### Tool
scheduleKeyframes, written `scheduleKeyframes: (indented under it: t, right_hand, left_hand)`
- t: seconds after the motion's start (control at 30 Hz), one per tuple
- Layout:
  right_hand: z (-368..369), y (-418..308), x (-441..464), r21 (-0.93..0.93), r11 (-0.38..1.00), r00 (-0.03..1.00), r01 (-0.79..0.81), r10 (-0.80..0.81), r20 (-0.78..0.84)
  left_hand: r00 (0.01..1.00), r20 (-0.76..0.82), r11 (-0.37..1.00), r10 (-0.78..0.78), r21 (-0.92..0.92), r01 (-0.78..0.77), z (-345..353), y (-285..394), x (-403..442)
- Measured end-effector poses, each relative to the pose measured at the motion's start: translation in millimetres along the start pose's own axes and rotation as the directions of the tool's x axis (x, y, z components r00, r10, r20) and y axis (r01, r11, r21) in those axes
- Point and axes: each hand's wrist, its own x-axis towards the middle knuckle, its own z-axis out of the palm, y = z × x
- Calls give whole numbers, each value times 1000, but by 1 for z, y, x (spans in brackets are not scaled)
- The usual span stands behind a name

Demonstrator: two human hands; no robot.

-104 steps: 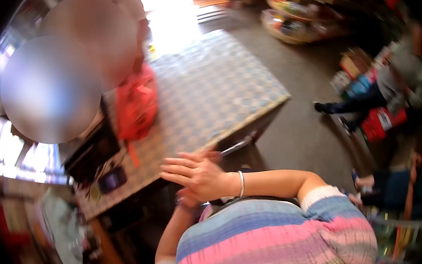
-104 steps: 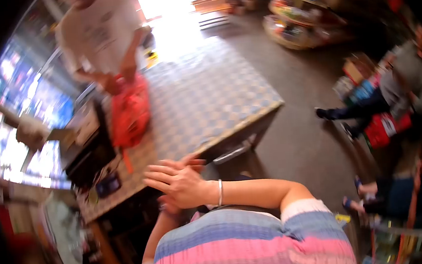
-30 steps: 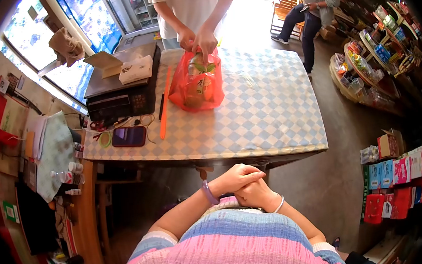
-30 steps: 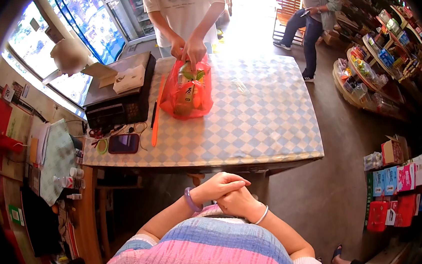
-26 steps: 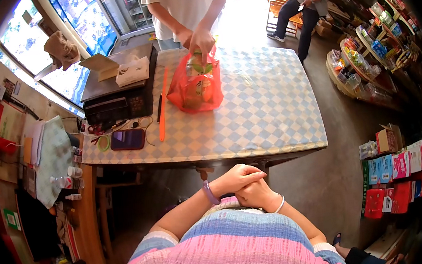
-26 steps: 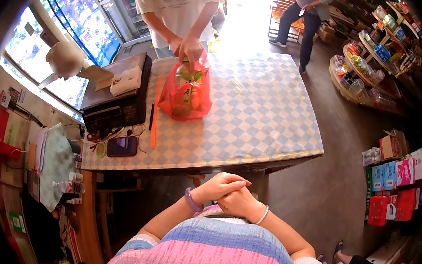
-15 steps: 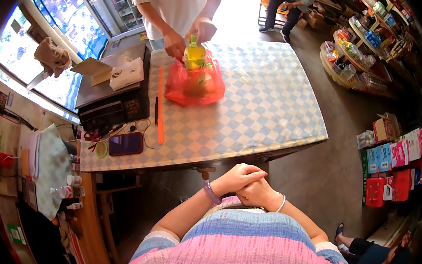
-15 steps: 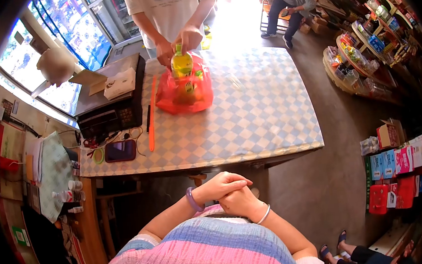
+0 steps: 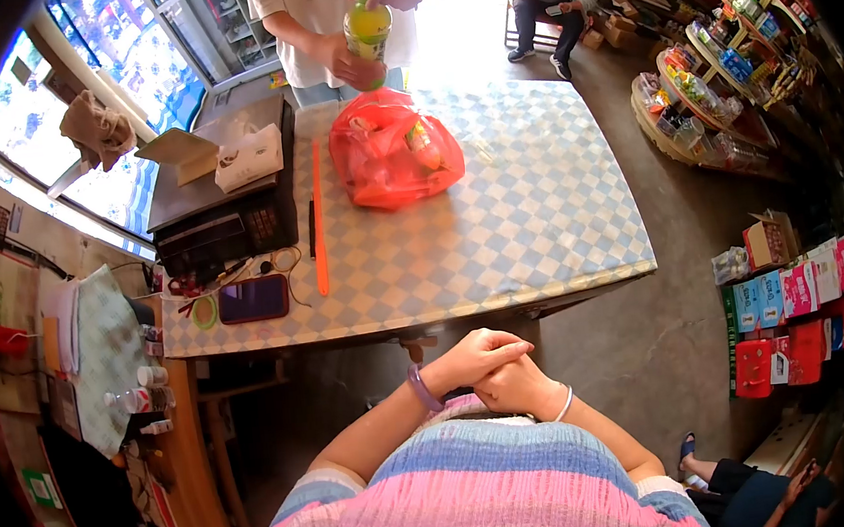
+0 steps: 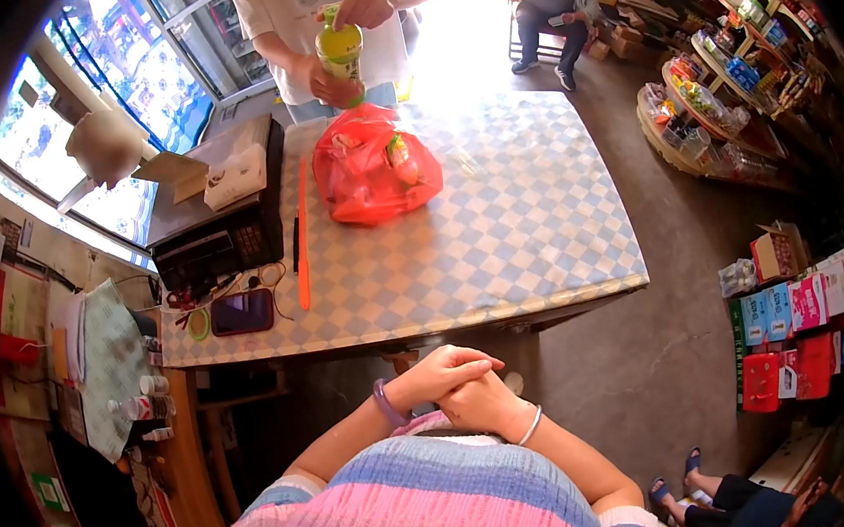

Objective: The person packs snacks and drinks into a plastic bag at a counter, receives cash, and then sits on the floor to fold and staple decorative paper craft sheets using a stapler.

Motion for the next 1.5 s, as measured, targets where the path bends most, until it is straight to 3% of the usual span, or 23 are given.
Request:
scheduleKeyframes:
  t: [0.23, 0.67, 1.0, 1.1, 1.4, 1.5]
  right_hand:
    - [-3, -3, 2, 33, 999, 1000, -8, 8, -8]
    - [2, -2, -11, -36, 999, 1000, -8, 8, 12]
    - [3, -2, -17, 65, 998, 987, -21, 31, -156]
    - [-2, -3, -19, 2, 1000, 998, -26, 26, -60]
    - [-9, -7, -17, 90, 995, 972, -43, 62, -226]
    - [-16, -7, -14, 42, 998, 964, -49, 59, -261]
  left_hand:
    - [999, -33, 999, 38, -27, -39, 3, -2, -1]
    - [999, 47, 999, -11, -33, 13, 9, -5, 3]
    - [996, 88, 1000, -24, -14, 25, 13, -5, 7]
    - [992, 113, 999, -49, -8, 51, 14, 2, 7]
    - [996, 89, 999, 6, -47, -1, 22, 15, 9]
    - [996, 89, 997, -5, -79, 12, 24, 23, 9]
